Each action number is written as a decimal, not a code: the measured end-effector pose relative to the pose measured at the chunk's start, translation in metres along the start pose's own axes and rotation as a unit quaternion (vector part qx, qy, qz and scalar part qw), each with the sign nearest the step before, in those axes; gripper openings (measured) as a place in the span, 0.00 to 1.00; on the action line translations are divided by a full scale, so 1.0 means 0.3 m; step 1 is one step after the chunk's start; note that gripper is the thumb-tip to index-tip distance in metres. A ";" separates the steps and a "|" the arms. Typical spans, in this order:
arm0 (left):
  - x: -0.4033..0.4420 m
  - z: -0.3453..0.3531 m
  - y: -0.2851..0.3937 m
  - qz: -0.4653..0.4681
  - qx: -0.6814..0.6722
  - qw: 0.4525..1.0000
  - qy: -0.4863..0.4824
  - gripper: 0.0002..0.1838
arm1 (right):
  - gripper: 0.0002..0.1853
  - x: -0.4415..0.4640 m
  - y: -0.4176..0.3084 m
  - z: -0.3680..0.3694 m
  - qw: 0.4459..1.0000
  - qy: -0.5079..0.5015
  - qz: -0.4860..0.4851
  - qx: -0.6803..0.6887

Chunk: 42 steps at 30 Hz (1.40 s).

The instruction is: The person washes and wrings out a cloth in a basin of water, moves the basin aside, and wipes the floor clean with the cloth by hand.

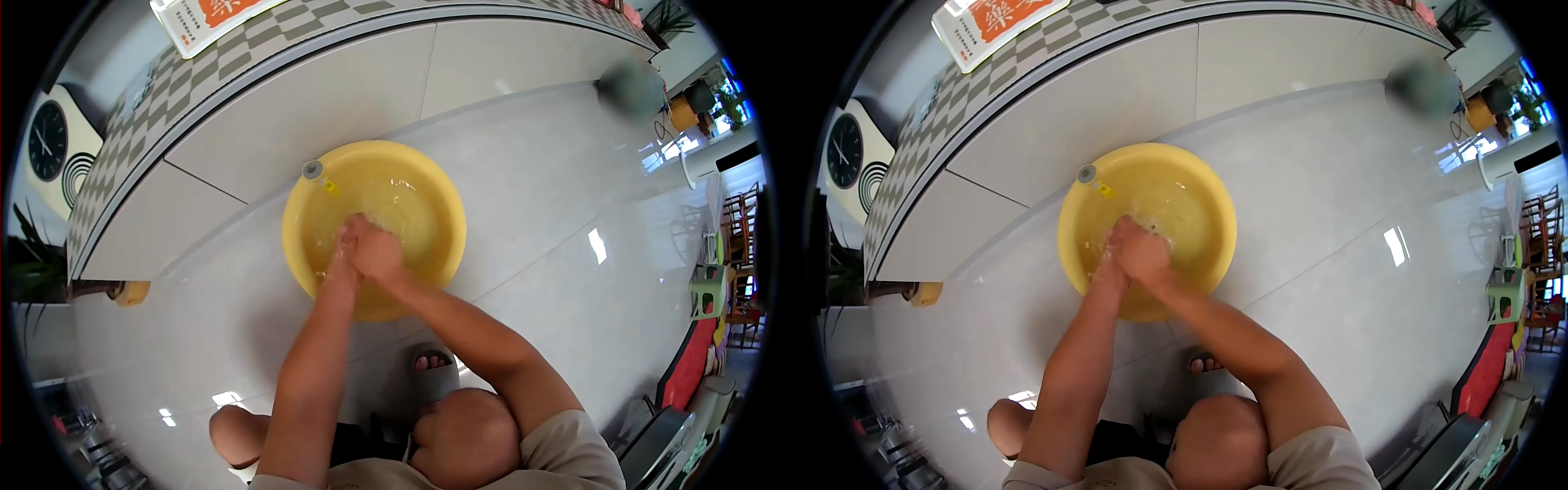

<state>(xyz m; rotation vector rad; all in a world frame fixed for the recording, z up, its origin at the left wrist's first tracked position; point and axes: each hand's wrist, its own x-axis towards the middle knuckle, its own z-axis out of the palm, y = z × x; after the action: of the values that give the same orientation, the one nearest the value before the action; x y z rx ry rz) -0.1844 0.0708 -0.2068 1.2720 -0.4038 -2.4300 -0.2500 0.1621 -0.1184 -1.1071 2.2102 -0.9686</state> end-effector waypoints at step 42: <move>-0.128 0.026 0.075 -0.013 0.145 0.984 0.107 0.21 | 0.20 0.126 0.365 0.118 0.984 0.131 0.119 0.002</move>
<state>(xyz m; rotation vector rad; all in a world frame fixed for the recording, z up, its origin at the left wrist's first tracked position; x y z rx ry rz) -0.1666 0.0685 -0.1654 1.6502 -0.7019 -2.2827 -0.3001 0.1637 -0.2286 -0.7234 2.4793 -1.0605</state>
